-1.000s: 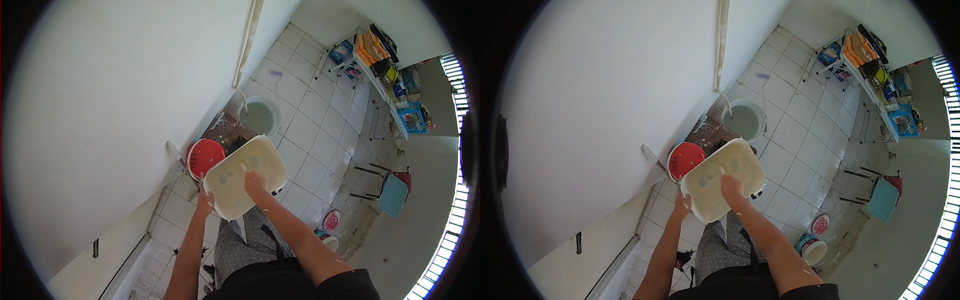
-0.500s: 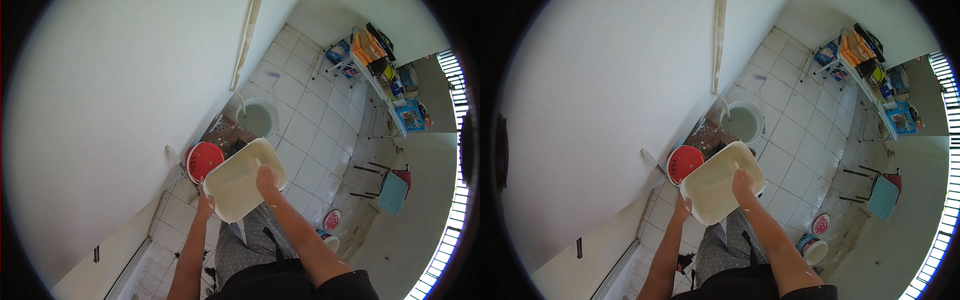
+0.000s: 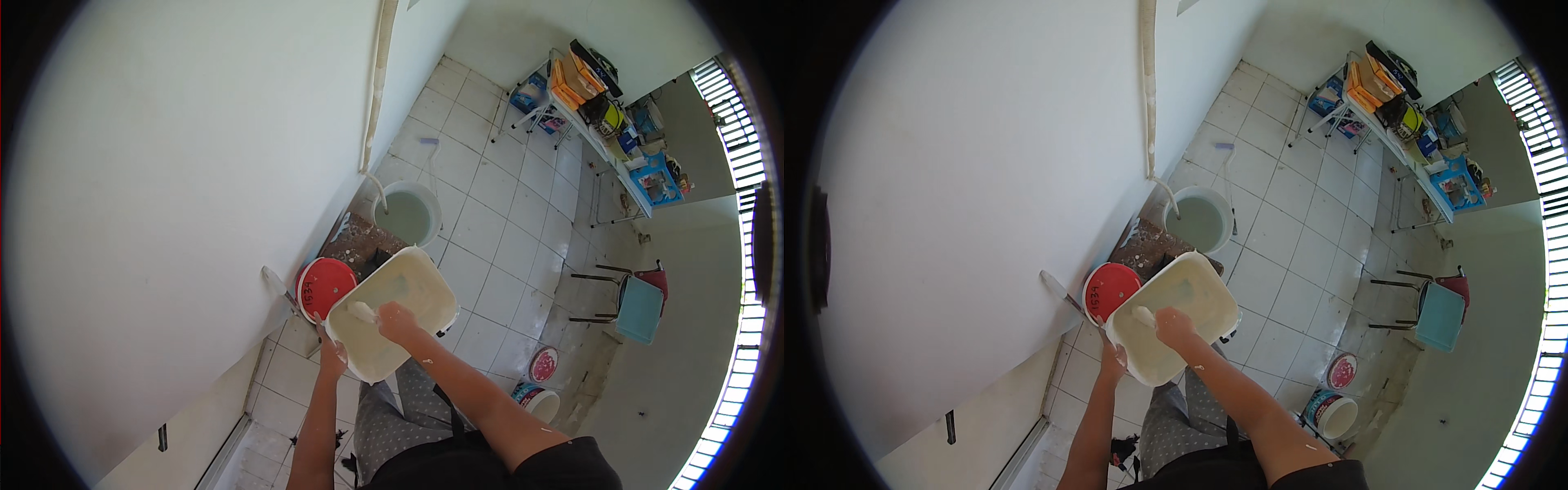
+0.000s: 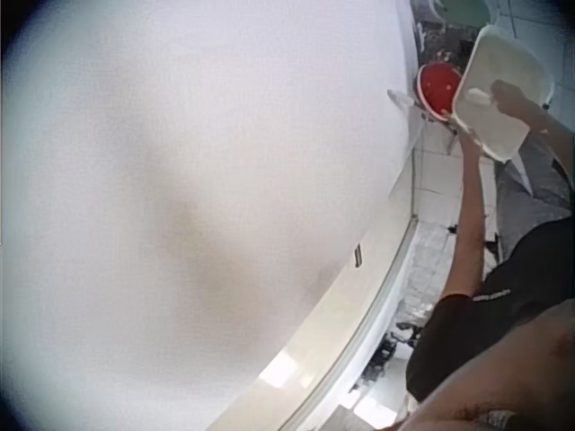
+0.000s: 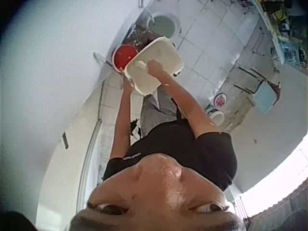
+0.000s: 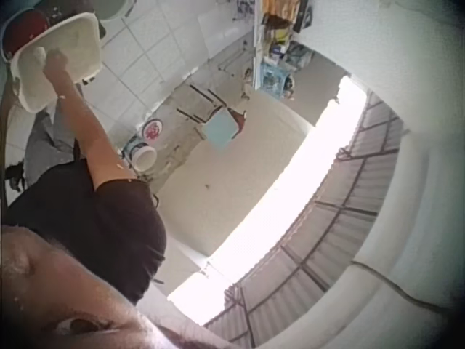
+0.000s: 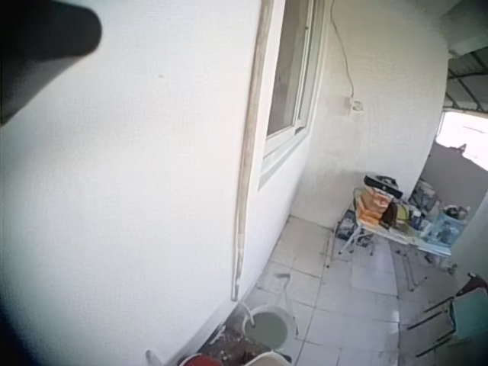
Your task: The person prepares paint in a container, then paints the bottom edge of a wall using a paint brush.
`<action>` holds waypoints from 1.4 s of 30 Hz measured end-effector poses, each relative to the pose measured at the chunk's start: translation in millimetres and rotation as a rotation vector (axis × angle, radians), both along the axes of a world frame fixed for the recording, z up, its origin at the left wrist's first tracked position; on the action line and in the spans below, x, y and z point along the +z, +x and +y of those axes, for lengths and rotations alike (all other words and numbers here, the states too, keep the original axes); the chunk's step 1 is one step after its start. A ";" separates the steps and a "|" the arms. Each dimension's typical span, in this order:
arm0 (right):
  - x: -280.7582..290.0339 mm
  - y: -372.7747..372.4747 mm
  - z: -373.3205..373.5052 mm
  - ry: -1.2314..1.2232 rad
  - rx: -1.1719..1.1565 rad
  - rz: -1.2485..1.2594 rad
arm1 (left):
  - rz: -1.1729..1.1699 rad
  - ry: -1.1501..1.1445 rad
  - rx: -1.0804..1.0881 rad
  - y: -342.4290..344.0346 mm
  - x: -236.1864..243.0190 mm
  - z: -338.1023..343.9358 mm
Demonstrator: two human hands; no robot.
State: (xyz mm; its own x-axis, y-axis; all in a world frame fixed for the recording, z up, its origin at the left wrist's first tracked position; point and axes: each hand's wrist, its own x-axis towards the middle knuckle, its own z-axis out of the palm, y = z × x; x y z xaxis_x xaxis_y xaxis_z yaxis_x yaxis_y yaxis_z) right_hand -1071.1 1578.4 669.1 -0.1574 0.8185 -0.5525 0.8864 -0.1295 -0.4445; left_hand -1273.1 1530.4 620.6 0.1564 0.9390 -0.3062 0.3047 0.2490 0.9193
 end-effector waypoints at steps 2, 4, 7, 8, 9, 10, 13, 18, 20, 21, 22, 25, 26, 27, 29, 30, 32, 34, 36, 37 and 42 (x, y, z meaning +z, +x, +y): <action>5.1 -3.2 1.9 0.069 -0.206 0.007 | -0.016 0.067 0.018 -4.2 -3.4 0.1; -7.5 13.2 -5.4 0.065 -0.237 -0.094 | 0.011 -0.196 0.023 12.1 25.1 11.5; -19.4 30.0 -10.5 0.064 -0.320 -0.259 | -0.050 -0.020 -0.041 -1.2 9.7 3.7; -23.9 39.2 -6.9 0.050 -0.407 -0.344 | -0.049 -0.005 -0.024 -0.1 6.7 9.7; -21.5 51.0 -5.4 0.047 -0.397 -0.346 | -0.109 -0.111 0.017 2.8 10.5 8.6; -6.2 54.5 -3.9 0.051 -0.332 -0.335 | -0.161 -0.221 0.065 -2.3 16.6 2.4; 5.9 38.3 -5.0 0.084 -0.279 -0.322 | -0.159 -0.182 0.118 -6.6 4.9 -4.5; -38.9 14.1 -24.8 0.166 -0.065 -0.211 | -0.217 -0.311 0.044 -4.8 5.7 -16.4; -20.2 -2.5 -21.0 0.074 0.176 -0.197 | -0.224 -0.351 -0.002 -7.9 6.2 -19.7; -13.2 2.9 -17.3 0.066 0.177 -0.200 | -0.264 -0.484 0.052 -1.0 21.4 -13.1; -4.8 8.0 -9.5 0.057 0.156 -0.154 | -0.300 -0.614 0.109 0.6 32.7 -10.6; 0.7 19.9 2.8 0.026 -0.021 -0.079 | -0.309 -0.551 0.133 -1.2 31.4 -14.2; 0.2 23.3 2.3 0.007 -0.175 -0.050 | -0.307 -0.554 0.134 -3.2 31.9 -16.3; -12.3 38.4 -0.7 0.008 -0.182 -0.059 | -0.302 -0.577 0.126 1.9 37.1 -12.6; -48.5 74.0 -11.4 0.186 -0.351 -0.287 | -0.299 -0.601 0.107 10.9 39.7 -9.8; -47.3 77.8 -8.8 0.183 -0.345 -0.280 | -0.302 -0.564 0.113 6.5 35.4 -11.3; -33.7 83.9 4.6 0.139 -0.259 -0.259 | -0.303 -0.531 0.133 1.5 30.0 -14.7; -8.1 70.4 6.9 0.139 -0.221 -0.260 | -0.290 -0.501 0.109 -1.5 27.3 -15.9; -7.2 52.2 2.6 0.148 -0.190 -0.264 | -0.276 -0.518 0.099 -5.1 21.7 -17.9; -18.5 42.4 -5.7 0.161 -0.232 -0.297 | -0.268 -0.529 0.070 -1.2 19.3 -15.0; -27.6 0.6 -29.5 0.139 0.035 -0.197 | -0.293 -0.538 0.119 12.7 31.2 -8.6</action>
State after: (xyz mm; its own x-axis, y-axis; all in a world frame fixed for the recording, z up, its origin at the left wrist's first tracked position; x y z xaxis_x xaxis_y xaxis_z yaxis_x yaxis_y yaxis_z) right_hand -1070.5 1548.9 641.5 -0.0869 0.8850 -0.4574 0.9607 -0.0470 -0.2736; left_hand -1260.3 1521.9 651.8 0.2092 0.6814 -0.7014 0.0009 0.7171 0.6969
